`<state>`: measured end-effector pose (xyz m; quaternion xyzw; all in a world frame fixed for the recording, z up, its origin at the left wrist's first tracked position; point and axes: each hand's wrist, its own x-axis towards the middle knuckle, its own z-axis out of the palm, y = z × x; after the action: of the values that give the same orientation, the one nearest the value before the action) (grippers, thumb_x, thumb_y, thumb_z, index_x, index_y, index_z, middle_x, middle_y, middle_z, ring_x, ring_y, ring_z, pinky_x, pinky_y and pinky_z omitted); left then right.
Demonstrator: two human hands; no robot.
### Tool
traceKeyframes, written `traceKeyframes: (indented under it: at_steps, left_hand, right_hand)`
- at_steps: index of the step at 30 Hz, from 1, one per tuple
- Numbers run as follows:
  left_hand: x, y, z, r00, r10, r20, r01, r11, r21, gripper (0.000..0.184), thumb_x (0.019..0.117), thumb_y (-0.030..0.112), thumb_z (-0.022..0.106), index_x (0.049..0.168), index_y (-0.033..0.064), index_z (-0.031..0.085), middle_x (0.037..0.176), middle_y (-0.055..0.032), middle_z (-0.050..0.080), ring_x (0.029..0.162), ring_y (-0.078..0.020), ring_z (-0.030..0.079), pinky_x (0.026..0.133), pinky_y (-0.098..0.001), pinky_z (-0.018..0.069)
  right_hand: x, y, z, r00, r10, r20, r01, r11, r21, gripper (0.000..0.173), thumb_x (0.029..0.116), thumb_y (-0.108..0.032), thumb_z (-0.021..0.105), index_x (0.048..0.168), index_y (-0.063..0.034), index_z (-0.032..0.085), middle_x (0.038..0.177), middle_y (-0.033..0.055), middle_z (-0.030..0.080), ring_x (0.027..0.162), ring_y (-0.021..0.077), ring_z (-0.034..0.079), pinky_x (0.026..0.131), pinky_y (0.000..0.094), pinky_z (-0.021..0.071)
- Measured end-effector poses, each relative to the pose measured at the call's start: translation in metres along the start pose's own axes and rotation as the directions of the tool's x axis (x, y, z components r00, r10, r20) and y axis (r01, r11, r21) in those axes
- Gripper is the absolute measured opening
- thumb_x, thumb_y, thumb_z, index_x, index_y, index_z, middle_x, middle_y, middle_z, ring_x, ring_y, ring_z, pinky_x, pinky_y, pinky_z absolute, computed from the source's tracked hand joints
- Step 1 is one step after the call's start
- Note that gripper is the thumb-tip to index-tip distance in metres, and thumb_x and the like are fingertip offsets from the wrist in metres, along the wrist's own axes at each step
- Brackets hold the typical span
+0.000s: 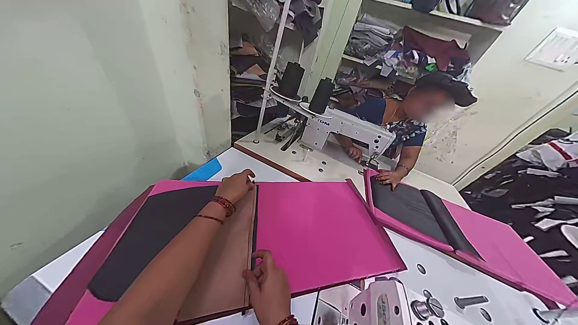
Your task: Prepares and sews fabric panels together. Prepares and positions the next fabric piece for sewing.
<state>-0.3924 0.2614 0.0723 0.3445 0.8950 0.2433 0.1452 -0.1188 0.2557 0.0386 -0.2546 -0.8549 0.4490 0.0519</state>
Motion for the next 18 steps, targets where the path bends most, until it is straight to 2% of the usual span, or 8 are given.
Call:
traceKeyframes:
  at_steps: [4, 8, 12, 16, 18]
  left_hand:
    - [0.002, 0.002, 0.003, 1.000, 0.002, -0.031, -0.001, 1.000, 0.015, 0.037, 0.1040, 0.017, 0.055, 0.140, 0.0110, 0.056, 0.123, -0.0153, 0.069, 0.123, -0.0369, 0.062, 0.110, -0.0643, 0.0367]
    - [0.003, 0.007, 0.005, 0.999, -0.022, -0.039, 0.025, 0.998, 0.055, 0.036, 0.1047, 0.019, 0.052, 0.140, 0.0154, 0.058, 0.125, -0.0139, 0.069, 0.124, -0.0387, 0.061, 0.106, -0.0664, 0.0402]
    - [-0.003, 0.012, 0.005, 0.998, -0.003, -0.058, 0.012, 0.989, 0.149, 0.033, 0.1047, 0.021, 0.053, 0.136, 0.0184, 0.062, 0.133, -0.0123, 0.066, 0.133, -0.0383, 0.055, 0.107, -0.0661, 0.0395]
    - [-0.011, 0.018, 0.009, 0.989, 0.127, -0.080, -0.091, 0.933, 0.348, 0.028, 0.1048, 0.018, 0.051, 0.120, 0.0153, 0.074, 0.137, -0.0171, 0.059, 0.137, -0.0413, 0.045, 0.113, -0.0637, 0.0286]
    - [-0.015, 0.023, 0.012, 0.980, 0.197, -0.004, -0.174, 0.872, 0.457, 0.032, 0.1058, 0.011, 0.045, 0.120, 0.0040, 0.072, 0.133, -0.0227, 0.061, 0.132, -0.0442, 0.050, 0.111, -0.0637, 0.0331]
  right_hand:
    - [0.001, 0.001, 0.001, 1.000, -0.028, -0.014, 0.027, 0.998, -0.051, 0.041, 0.1028, -0.026, 0.060, 0.139, -0.0070, 0.061, 0.078, 0.0100, 0.070, 0.067, 0.0262, 0.066, 0.068, 0.0480, 0.0542]
    - [0.001, 0.002, 0.003, 0.996, -0.071, -0.047, 0.067, 0.995, -0.074, 0.038, 0.1029, -0.023, 0.058, 0.137, -0.0093, 0.066, 0.076, 0.0102, 0.070, 0.066, 0.0251, 0.065, 0.068, 0.0469, 0.0536]
    - [0.000, 0.004, 0.002, 0.994, -0.094, -0.046, 0.090, 0.993, -0.082, 0.037, 0.1018, -0.020, 0.058, 0.135, -0.0075, 0.068, 0.075, 0.0101, 0.070, 0.066, 0.0247, 0.064, 0.067, 0.0460, 0.0532]
    - [0.000, 0.002, 0.002, 0.995, -0.091, -0.046, 0.085, 0.990, -0.114, 0.037, 0.1011, -0.019, 0.057, 0.135, -0.0074, 0.068, 0.082, 0.0130, 0.072, 0.073, 0.0269, 0.067, 0.073, 0.0473, 0.0544]
    - [-0.001, 0.000, 0.001, 0.997, -0.071, -0.026, 0.067, 0.990, -0.121, 0.038, 0.1018, -0.019, 0.056, 0.136, -0.0076, 0.067, 0.088, 0.0142, 0.074, 0.078, 0.0281, 0.069, 0.077, 0.0485, 0.0550]
